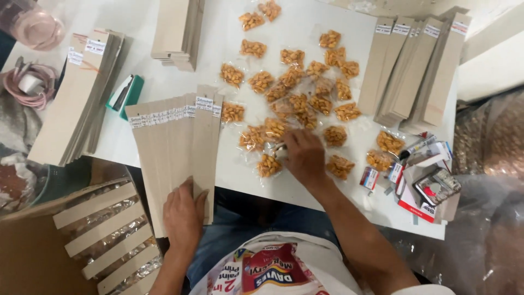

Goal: Stapling cardboard labels onto small plastic bags filled with nuts for packaging.

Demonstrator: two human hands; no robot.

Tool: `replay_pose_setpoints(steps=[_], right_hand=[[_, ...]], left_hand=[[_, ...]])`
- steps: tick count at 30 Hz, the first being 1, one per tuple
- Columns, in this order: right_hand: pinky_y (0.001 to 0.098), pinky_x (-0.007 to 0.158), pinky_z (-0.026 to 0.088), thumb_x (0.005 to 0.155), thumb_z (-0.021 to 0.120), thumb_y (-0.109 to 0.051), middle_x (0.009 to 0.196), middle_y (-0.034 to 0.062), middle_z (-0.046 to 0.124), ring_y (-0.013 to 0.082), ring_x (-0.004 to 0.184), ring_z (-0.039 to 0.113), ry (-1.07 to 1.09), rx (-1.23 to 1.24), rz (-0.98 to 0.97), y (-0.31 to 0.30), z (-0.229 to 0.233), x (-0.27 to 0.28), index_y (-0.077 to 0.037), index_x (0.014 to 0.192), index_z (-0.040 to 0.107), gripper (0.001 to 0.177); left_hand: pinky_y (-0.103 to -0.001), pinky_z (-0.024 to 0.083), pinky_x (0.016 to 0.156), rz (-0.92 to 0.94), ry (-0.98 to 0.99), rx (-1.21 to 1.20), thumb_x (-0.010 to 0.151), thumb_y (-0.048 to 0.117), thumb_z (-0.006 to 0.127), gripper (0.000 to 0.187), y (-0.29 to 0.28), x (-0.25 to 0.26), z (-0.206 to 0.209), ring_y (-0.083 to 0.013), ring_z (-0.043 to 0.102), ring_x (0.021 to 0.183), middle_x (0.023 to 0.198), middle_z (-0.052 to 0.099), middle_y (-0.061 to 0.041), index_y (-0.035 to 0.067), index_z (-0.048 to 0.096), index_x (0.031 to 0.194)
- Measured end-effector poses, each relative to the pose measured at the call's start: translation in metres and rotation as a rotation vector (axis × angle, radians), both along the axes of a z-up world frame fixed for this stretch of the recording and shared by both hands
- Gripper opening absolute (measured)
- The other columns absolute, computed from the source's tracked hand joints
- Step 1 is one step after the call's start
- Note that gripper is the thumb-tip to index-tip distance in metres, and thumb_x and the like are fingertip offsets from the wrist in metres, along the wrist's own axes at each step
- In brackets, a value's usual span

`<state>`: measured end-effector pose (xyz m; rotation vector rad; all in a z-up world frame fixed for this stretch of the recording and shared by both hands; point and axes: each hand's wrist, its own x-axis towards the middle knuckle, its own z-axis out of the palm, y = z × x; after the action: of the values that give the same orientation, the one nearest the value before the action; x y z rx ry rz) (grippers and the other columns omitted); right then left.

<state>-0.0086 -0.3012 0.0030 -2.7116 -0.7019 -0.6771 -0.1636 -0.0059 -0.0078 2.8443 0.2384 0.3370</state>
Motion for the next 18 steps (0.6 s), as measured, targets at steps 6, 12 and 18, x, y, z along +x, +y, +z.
replay_pose_setpoints(steps=[6, 12, 18], right_hand=[[0.0412, 0.064, 0.051, 0.068, 0.075, 0.005, 0.09, 0.0078, 0.064, 0.0303, 0.084, 0.062, -0.077, 0.089, 0.012, -0.005, -0.006, -0.007, -0.011, 0.102, 0.072, 0.038], [0.0416, 0.067, 0.053, 0.072, 0.084, -0.008, 0.092, 0.0097, 0.065, 0.03, 0.084, 0.066, 0.072, 0.201, -0.089, -0.006, 0.032, 0.02, -0.012, 0.1, 0.07, 0.032], [0.0397, 0.084, 0.055, 0.081, 0.082, -0.013, 0.087, 0.0119, 0.073, 0.031, 0.089, 0.072, 0.684, 0.851, 0.409, 0.034, 0.132, 0.003, -0.008, 0.086, 0.073, 0.011]], left_hand=[[-0.047, 0.046, 0.061, 0.166, 0.196, -0.512, 0.1, 0.032, 0.065, 0.029, 0.001, 0.001, 0.048, -0.0287, 0.057, 0.065, 0.075, 0.062, -0.012, 0.004, 0.061, 0.095], [-0.043, 0.054, 0.061, 0.195, 0.131, -0.985, 0.107, 0.022, 0.056, 0.017, -0.011, 0.044, 0.084, -0.0226, 0.063, 0.064, 0.073, 0.064, -0.013, 0.005, 0.058, 0.11], [-0.047, 0.064, 0.083, -0.043, -0.06, -1.456, 0.105, 0.01, 0.058, 0.016, -0.051, 0.109, 0.1, -0.0265, 0.075, 0.089, 0.096, 0.075, -0.019, 0.0, 0.069, 0.109]])
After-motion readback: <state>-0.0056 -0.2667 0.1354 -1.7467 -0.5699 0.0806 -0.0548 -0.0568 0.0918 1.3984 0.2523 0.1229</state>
